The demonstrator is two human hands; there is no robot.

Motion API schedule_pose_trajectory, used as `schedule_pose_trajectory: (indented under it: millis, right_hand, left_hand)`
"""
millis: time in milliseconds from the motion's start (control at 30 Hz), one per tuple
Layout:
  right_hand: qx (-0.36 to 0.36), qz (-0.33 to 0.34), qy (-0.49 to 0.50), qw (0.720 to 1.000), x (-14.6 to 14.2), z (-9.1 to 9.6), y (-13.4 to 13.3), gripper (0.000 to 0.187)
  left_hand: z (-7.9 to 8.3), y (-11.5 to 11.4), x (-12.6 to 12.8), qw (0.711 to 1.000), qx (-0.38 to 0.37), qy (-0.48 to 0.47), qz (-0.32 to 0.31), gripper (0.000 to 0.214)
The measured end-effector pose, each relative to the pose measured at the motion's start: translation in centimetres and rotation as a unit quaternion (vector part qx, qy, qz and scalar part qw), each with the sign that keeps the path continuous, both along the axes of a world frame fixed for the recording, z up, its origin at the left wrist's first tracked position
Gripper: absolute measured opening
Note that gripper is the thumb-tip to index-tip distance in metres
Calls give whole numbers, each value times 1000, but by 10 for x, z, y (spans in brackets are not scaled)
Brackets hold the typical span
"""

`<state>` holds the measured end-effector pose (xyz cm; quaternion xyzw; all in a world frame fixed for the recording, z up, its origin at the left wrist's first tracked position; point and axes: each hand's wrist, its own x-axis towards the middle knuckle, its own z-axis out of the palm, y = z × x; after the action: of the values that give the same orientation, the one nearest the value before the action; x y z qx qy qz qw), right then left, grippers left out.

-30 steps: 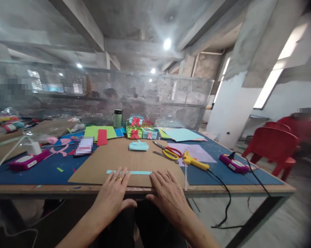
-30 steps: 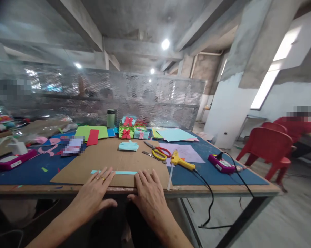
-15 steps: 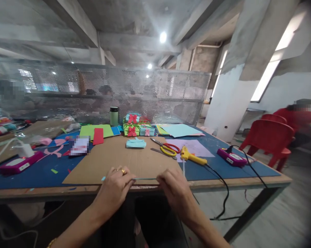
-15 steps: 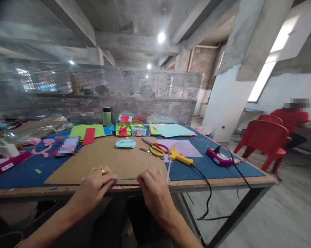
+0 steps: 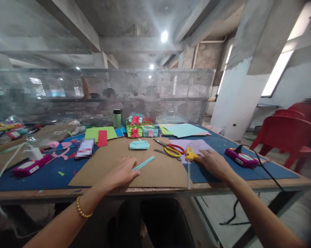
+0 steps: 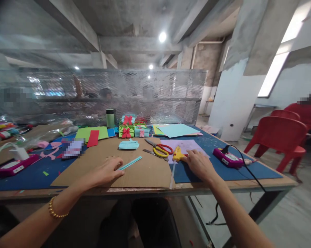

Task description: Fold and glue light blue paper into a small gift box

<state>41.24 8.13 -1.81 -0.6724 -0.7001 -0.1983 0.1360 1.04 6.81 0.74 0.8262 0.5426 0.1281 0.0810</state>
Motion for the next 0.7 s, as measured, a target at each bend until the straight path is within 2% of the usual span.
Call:
schedule_pose_trajectory:
  millis: [133,267,367,533,700]
  right_hand:
    - [-42,19,4,999,7,-9,0,35]
    - [-64,-1,-15,998,9,-7,3,43]
    - [-63,4,-41,997,9,-4,8,47]
    - [-68,17,-53,996,8,-1,7,36]
    - [-41,20,16,999,6,7,-7,39]
  left_hand:
    - [-6,-1,-6,997,65,51,8,22]
    - [-11,3,-13,999,47,10,-7,13]
    - [-14,6,-15,999,43,-27,-11,15]
    - [-24,5,-12,997,77,-22,17,24]
    - [-38,7,-11,992,117,-40,22,20]
